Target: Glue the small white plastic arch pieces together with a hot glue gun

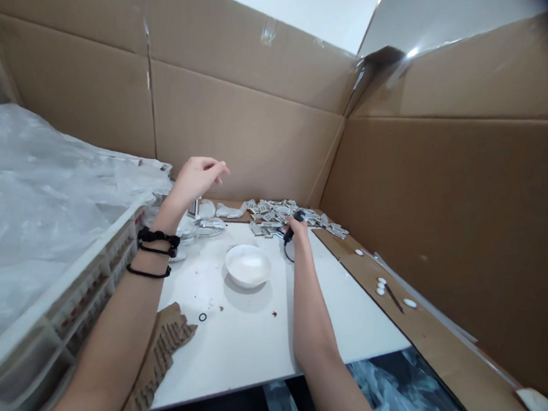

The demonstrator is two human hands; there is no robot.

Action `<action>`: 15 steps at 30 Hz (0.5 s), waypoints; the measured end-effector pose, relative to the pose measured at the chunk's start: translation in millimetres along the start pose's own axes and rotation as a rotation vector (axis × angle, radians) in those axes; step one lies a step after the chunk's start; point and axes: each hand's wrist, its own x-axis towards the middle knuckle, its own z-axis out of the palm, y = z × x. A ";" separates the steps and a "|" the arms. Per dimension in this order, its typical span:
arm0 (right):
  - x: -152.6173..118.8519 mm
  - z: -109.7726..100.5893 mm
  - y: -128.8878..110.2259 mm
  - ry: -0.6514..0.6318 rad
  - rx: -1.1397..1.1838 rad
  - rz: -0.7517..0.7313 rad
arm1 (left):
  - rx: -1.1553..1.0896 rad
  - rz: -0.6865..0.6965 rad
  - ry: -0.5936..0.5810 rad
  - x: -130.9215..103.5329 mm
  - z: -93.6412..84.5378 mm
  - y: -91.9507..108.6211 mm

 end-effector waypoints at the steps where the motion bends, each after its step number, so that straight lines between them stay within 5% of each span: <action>1: -1.6 -3.0 -8.3 -0.014 -0.031 -0.017 | -0.073 -0.014 0.063 -0.6 -0.8 1.9; 6: -35.5 -24.2 -82.0 -0.213 -0.128 -0.210 | -0.330 -0.071 0.187 -1.0 -8.2 0.8; 9: -81.9 -36.6 -109.0 -0.704 -0.293 -0.437 | -0.362 -0.053 0.188 -1.2 -13.0 0.3; 13: -151.8 -46.7 -86.0 -1.232 -0.530 -0.345 | -0.377 -0.038 0.190 -2.2 -17.8 4.0; 15: -179.1 -49.5 -59.2 -1.332 -0.649 -0.442 | -0.371 -0.041 0.177 -2.4 -18.6 4.7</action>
